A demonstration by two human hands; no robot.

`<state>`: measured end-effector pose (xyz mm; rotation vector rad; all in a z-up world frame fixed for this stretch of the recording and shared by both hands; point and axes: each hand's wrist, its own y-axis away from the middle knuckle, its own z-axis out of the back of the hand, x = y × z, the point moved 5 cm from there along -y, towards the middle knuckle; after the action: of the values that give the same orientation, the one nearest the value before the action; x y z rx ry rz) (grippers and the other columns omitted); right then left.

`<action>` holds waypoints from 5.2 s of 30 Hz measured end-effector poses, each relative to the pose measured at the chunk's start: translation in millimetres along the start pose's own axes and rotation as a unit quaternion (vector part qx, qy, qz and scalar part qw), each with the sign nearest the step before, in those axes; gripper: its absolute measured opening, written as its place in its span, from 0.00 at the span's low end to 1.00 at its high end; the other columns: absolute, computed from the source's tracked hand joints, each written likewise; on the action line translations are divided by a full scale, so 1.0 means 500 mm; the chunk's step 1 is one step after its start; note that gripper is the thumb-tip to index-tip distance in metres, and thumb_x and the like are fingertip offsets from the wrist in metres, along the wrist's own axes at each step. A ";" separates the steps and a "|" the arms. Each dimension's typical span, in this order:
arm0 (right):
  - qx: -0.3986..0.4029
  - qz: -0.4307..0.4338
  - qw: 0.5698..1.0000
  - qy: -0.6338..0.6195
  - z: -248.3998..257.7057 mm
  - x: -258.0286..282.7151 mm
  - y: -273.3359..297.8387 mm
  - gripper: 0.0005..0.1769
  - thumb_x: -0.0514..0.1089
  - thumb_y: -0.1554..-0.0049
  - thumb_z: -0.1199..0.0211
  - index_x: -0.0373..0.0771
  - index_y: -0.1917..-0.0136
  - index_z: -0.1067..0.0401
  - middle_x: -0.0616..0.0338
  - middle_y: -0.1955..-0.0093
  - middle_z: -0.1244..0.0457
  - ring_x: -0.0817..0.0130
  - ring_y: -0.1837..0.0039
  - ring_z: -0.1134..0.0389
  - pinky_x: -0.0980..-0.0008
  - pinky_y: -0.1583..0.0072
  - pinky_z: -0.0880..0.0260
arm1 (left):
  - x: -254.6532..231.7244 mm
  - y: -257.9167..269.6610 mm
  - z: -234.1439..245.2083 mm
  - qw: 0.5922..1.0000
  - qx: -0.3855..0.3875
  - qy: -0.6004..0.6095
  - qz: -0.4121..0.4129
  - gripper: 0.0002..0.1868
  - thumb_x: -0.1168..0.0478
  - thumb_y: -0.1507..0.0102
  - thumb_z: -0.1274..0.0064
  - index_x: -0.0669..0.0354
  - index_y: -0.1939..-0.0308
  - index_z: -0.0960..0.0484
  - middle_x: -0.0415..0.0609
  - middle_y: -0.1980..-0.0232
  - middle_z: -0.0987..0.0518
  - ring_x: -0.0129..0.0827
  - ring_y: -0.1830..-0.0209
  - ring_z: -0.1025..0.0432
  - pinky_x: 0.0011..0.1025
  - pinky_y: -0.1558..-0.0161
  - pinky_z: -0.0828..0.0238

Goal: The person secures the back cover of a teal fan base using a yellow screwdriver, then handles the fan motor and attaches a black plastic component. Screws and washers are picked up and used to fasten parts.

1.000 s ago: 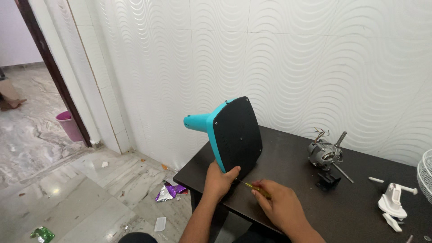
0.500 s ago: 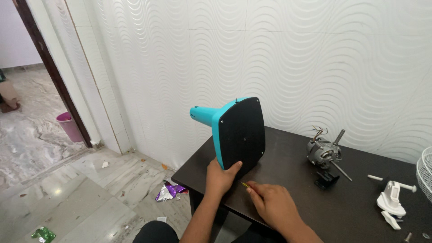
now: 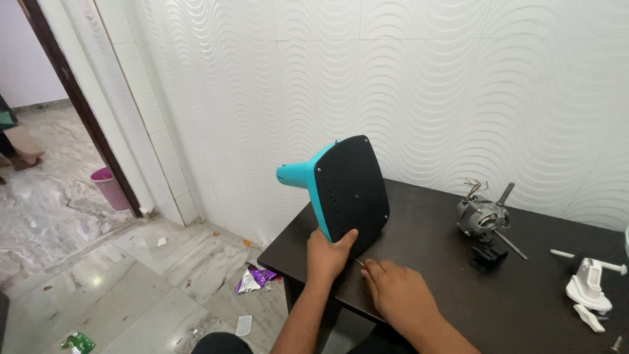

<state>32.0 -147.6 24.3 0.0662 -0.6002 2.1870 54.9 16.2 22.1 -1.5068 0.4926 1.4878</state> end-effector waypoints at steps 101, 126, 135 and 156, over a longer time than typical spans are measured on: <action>0.088 -0.046 0.995 -0.002 -0.029 0.024 -0.016 0.16 0.47 0.34 0.49 0.35 0.51 0.25 0.44 0.61 0.30 0.47 0.55 0.27 0.53 0.50 0.29 | 0.003 0.017 0.006 0.998 0.053 0.023 -0.003 0.21 0.59 0.45 0.34 0.69 0.53 0.15 0.58 0.56 0.12 0.42 0.56 0.16 0.35 0.53 0.23; 0.017 -0.065 0.998 -0.019 0.004 0.044 0.001 0.10 0.45 0.38 0.43 0.37 0.49 0.27 0.47 0.55 0.30 0.48 0.54 0.27 0.52 0.51 0.28 | 0.017 0.011 0.001 0.999 0.035 -0.011 -0.006 0.22 0.56 0.44 0.33 0.70 0.53 0.16 0.59 0.55 0.14 0.44 0.55 0.18 0.36 0.52 0.23; 0.038 -0.236 0.916 -0.323 -0.045 -0.023 -0.006 0.13 0.48 0.40 0.40 0.36 0.50 0.23 0.57 0.65 0.28 0.68 0.60 0.25 0.64 0.53 0.27 | -0.011 0.027 0.009 0.998 0.051 0.027 -0.038 0.20 0.58 0.44 0.35 0.66 0.53 0.15 0.58 0.56 0.12 0.44 0.55 0.16 0.36 0.53 0.22; -0.156 -0.215 0.916 -0.300 -0.208 -0.466 -0.070 0.19 0.47 0.41 0.47 0.43 0.51 0.15 0.56 0.63 0.30 0.67 0.57 0.26 0.67 0.49 0.24 | 0.184 -0.081 -0.078 0.991 0.111 -0.064 0.024 0.42 0.56 0.42 0.36 0.69 0.30 0.38 0.65 0.38 0.24 0.48 0.34 0.26 0.40 0.30 0.35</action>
<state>224.0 -252.4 -111.8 0.6562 -1.1503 1.6019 126.4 33.1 -56.6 -1.2260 0.6006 1.5017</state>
